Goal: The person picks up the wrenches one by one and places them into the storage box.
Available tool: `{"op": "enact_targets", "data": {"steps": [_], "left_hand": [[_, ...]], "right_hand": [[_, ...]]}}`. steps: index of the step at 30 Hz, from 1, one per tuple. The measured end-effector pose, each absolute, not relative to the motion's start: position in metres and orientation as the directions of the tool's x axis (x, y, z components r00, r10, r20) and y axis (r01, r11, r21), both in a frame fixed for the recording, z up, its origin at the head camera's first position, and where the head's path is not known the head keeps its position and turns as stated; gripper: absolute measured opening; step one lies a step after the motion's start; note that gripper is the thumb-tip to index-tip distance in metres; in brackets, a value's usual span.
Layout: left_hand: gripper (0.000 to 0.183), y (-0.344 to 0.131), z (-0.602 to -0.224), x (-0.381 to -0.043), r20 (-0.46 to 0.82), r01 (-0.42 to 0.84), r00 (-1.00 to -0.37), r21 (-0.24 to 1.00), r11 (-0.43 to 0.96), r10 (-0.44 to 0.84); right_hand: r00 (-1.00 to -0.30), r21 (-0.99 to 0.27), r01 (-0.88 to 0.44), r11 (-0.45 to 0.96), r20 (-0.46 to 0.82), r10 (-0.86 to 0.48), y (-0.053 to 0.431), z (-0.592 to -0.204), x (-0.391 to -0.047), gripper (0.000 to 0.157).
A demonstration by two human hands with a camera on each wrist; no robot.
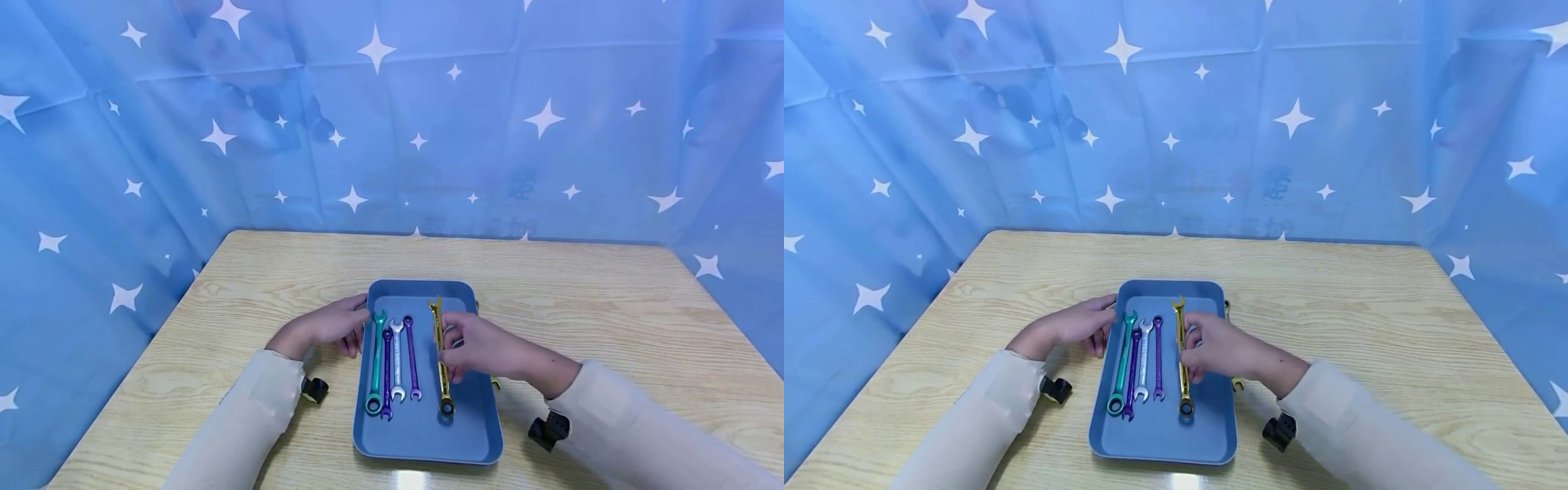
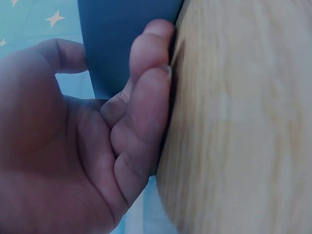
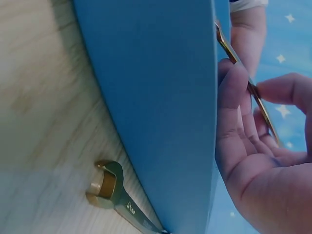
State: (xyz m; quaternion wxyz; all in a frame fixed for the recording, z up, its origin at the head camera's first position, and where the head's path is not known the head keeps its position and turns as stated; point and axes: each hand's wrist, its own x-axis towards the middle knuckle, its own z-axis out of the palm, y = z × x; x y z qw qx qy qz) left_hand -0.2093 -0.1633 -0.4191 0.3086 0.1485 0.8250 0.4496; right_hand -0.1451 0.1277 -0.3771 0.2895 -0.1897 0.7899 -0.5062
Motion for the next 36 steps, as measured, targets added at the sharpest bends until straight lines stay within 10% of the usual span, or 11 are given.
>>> {"op": "enact_targets", "data": {"steps": [36], "left_hand": [[0.053, -0.164, -0.421, -0.211, -0.371, -0.027, -0.763, 0.836, 0.547, 0.529]], "right_hand": [[-0.744, -0.851, 0.058, 0.522, -0.385, -0.545, 0.106, -0.393, -0.153, 0.032]]}}
